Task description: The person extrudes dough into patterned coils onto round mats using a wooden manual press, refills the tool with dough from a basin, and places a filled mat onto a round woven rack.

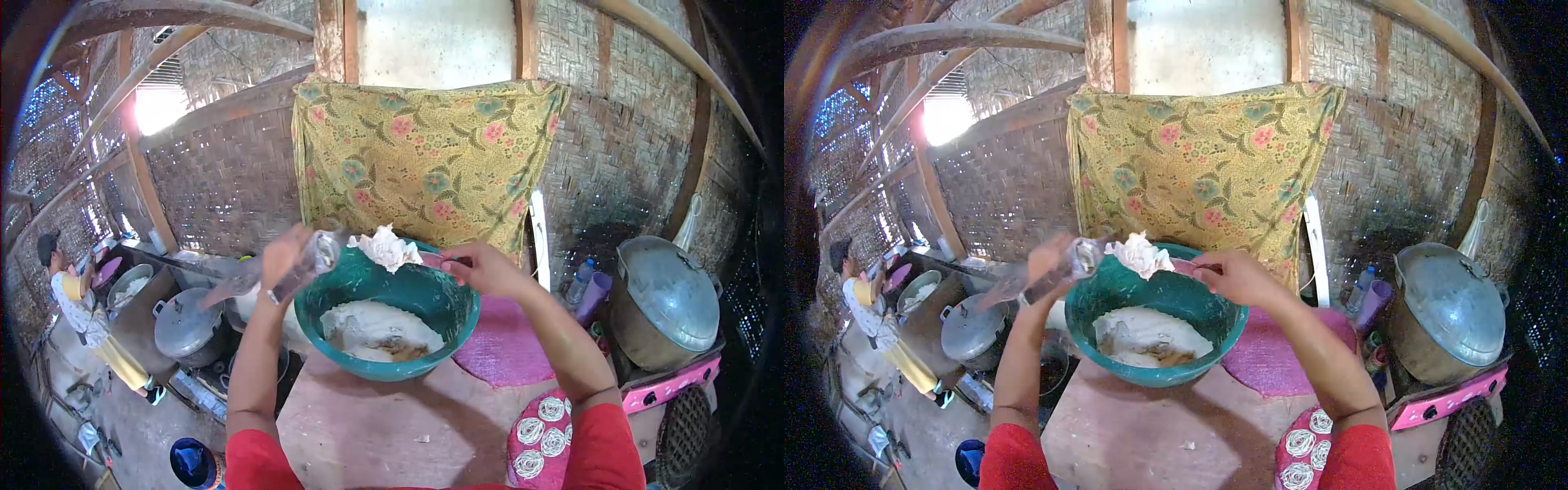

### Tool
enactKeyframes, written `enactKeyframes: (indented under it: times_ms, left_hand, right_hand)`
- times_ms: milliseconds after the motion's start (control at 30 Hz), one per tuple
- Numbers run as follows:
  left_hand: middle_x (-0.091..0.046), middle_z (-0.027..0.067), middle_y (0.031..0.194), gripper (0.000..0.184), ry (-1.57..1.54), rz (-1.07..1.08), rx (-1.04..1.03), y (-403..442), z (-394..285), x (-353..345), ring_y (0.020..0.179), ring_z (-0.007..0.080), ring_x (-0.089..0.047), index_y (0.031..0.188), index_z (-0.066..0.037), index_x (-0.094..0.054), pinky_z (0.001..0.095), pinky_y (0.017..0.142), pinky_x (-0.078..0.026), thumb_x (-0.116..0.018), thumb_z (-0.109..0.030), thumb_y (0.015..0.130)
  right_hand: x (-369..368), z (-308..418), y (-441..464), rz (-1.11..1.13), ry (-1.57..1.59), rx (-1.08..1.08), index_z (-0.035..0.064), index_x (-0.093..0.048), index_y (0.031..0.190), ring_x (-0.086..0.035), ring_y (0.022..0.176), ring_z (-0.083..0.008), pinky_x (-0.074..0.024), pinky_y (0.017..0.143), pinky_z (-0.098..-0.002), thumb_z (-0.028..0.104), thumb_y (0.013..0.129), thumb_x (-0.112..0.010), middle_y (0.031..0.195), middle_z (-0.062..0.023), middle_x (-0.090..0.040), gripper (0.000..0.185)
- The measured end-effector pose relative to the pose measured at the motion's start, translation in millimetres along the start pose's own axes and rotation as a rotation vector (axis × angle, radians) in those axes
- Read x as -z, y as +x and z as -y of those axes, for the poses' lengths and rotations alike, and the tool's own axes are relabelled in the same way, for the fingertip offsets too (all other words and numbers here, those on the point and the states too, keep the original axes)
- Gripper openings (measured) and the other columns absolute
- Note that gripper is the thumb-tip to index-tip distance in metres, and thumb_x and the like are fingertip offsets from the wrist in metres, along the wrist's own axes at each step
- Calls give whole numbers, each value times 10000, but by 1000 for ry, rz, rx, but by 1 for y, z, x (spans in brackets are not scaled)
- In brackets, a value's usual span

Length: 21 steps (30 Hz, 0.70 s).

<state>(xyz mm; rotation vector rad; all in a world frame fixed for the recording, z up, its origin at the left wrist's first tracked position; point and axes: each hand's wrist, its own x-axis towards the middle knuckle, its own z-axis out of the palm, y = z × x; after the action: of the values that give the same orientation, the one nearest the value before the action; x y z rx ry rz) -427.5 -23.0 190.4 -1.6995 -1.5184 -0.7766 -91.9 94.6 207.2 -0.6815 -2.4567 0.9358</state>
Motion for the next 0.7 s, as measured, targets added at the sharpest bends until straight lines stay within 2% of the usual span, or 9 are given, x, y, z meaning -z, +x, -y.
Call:
enactKeyframes:
  times_ms: [67, 167, 300, 367, 400, 467, 533, 633, 700]
  left_hand:
    - [-539, 122, 793, 319, 33, -17, 37, 1, -1, 12, 742, 341, -580, 854, -84, -570, 420, 611, -473, -688, -313, 666]
    - [-575, 138, 897, 373, 56, -102, 54, 1, -16, 42, 852, 346, -584, 919, -63, -585, 389, 701, -489, -714, -261, 630]
    - [-526, 121, 797, 374, 111, -96, 86, 2, -30, 62, 722, 340, -571, 836, -79, -554, 408, 586, -460, -728, -336, 627]
    - [-532, 117, 810, 384, 144, -81, 137, -9, -34, 84, 731, 334, -576, 842, -79, -554, 407, 592, -461, -728, -344, 626]
    - [-538, 114, 823, 393, 176, -74, 187, -17, -38, 94, 740, 329, -581, 848, -78, -554, 407, 598, -462, -728, -352, 626]
    - [-547, 101, 829, 404, 247, -15, 286, -27, -48, 119, 756, 320, -590, 845, -75, -549, 402, 619, -469, -729, -362, 627]
    - [-560, 110, 837, 397, 327, -222, 11, -54, -9, 118, 781, 330, -594, 879, -64, -559, 392, 652, -480, -730, -330, 638]
    - [-542, 151, 830, 349, 216, -83, 246, -53, -32, 143, 781, 349, -579, 897, -45, -552, 368, 665, -463, -723, -231, 658]
    - [-522, 146, 805, 336, 153, -154, 217, -47, -50, 149, 763, 349, -569, 865, -43, -535, 367, 647, -455, -721, -229, 654]
  right_hand:
    - [-22, -2, -1, -334, -446, 246, 173, -655, 1090, -561, 587, -207, -456, 566, -371, 214, 871, -553, 672, -88, -601, 245]
    - [-84, -13, 5, -317, -906, 299, 215, -658, 1094, -604, 742, -292, -478, 660, -412, 190, 839, -537, 855, -131, -629, 283]
    - [-165, -92, 12, 337, -689, 162, 241, -589, 1195, -558, 703, -289, -455, 659, -392, 156, 835, -485, 904, -133, -545, 384]
    - [-151, -58, -2, -87, -1039, 501, 183, -589, 1183, -573, 830, -283, -452, 752, -378, 179, 856, -468, 1029, -140, -561, 348]
    - [-160, -59, -10, -65, -1023, 488, 183, -589, 1183, -573, 830, -283, -452, 752, -378, 179, 856, -468, 1029, -140, -561, 348]
    - [-179, -58, -36, 430, -143, 160, 103, -605, 1062, -563, 868, -300, -455, 760, -391, 188, 860, -479, 1042, -145, -557, 253]
    - [-200, -46, -85, 800, 84, -149, 45, -625, 855, -585, 782, -339, -482, 681, -448, 196, 850, -524, 859, -183, -591, 183]
    - [-278, -128, -158, 269, -224, 542, 36, -592, 896, -571, 728, -332, -471, 659, -440, 219, 868, -515, 827, -189, -577, 200]
    - [-312, -167, -175, 303, -481, 327, 42, -600, 1019, -556, 762, -256, -465, 652, -370, 242, 856, -544, 892, -128, -595, 265]
